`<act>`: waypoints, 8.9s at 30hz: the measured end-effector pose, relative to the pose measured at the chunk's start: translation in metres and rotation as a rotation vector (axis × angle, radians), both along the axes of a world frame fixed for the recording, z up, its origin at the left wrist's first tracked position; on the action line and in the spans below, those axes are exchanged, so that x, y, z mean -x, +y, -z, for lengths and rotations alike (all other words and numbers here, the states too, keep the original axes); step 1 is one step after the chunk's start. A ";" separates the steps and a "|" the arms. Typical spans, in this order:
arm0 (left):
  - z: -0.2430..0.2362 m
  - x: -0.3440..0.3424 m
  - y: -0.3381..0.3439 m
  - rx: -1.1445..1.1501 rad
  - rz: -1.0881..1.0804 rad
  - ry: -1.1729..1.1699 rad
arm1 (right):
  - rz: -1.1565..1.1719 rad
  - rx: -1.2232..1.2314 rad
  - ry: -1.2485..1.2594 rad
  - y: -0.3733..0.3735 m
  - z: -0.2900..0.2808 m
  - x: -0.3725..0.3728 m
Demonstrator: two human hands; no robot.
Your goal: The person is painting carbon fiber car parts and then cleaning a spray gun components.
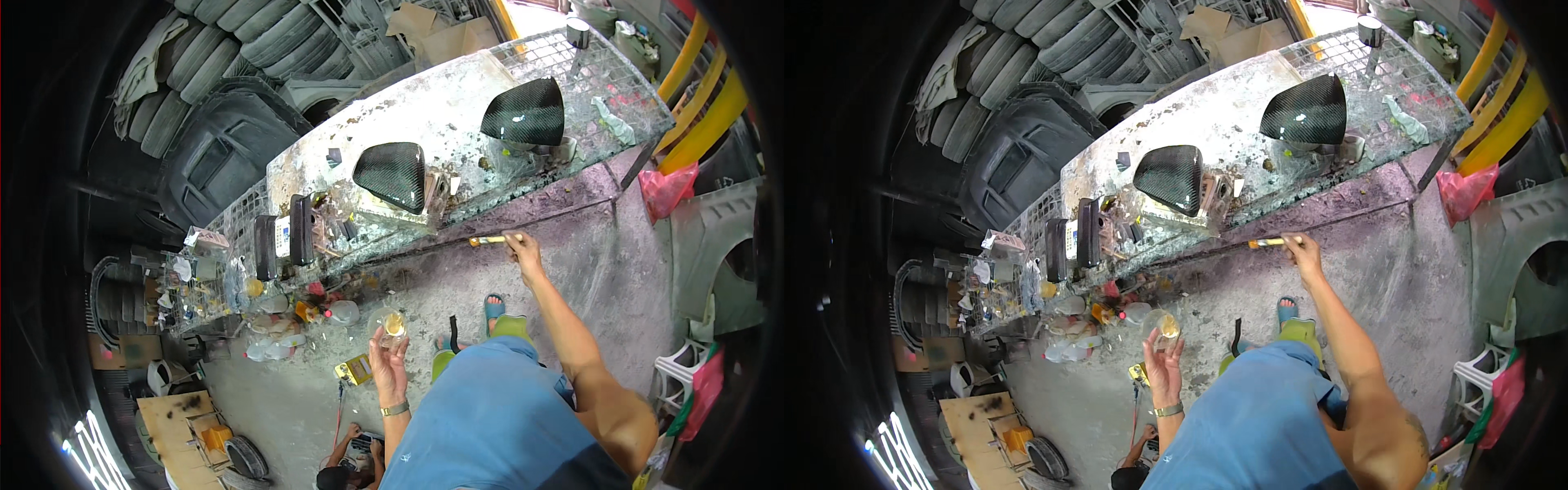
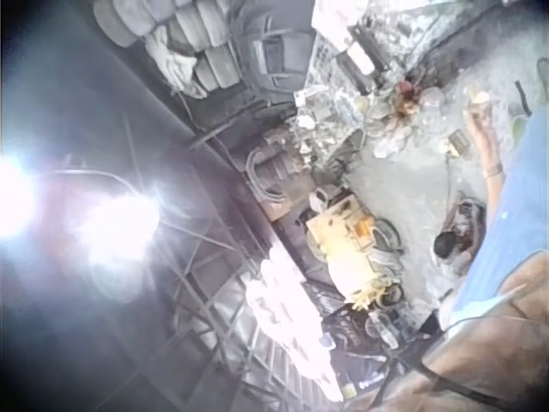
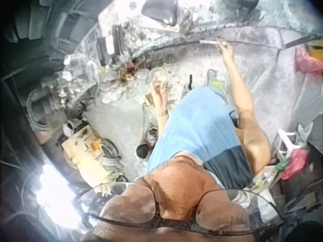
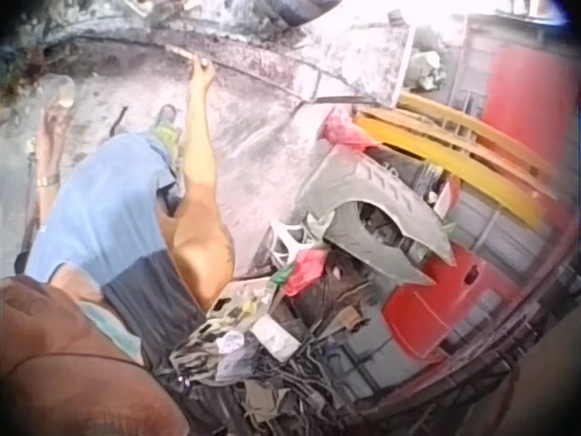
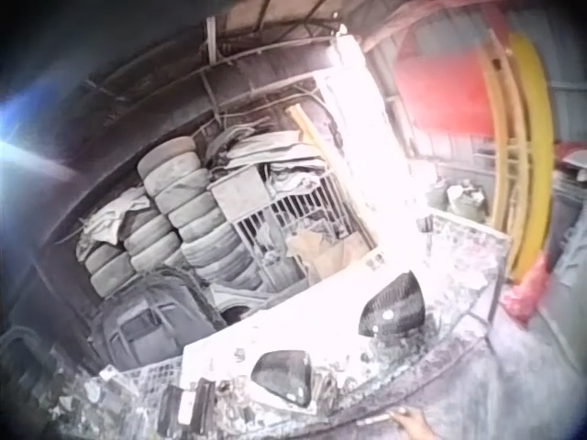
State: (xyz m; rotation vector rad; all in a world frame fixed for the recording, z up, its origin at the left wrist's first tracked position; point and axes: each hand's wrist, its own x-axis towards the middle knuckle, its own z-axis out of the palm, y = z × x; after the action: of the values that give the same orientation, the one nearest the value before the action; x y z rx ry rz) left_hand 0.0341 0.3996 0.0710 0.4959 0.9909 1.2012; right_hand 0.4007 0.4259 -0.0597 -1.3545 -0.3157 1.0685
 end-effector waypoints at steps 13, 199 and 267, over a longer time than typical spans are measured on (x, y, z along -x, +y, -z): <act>-0.015 0.013 0.023 0.204 0.199 0.339 | -0.065 -0.358 0.563 0.072 -0.020 0.039; 0.017 0.000 -0.003 0.249 -0.014 0.118 | -0.125 -0.221 -0.810 0.262 -0.139 -0.039; -0.003 -0.139 0.070 0.161 -0.129 0.191 | -0.074 -0.338 -0.512 0.252 -0.108 -0.045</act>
State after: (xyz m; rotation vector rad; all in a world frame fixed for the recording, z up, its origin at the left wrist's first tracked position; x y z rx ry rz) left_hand 0.1733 0.4695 0.0736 0.4297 1.2881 1.1916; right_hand 0.4461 0.6778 0.0486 -1.2970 -0.8887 0.6729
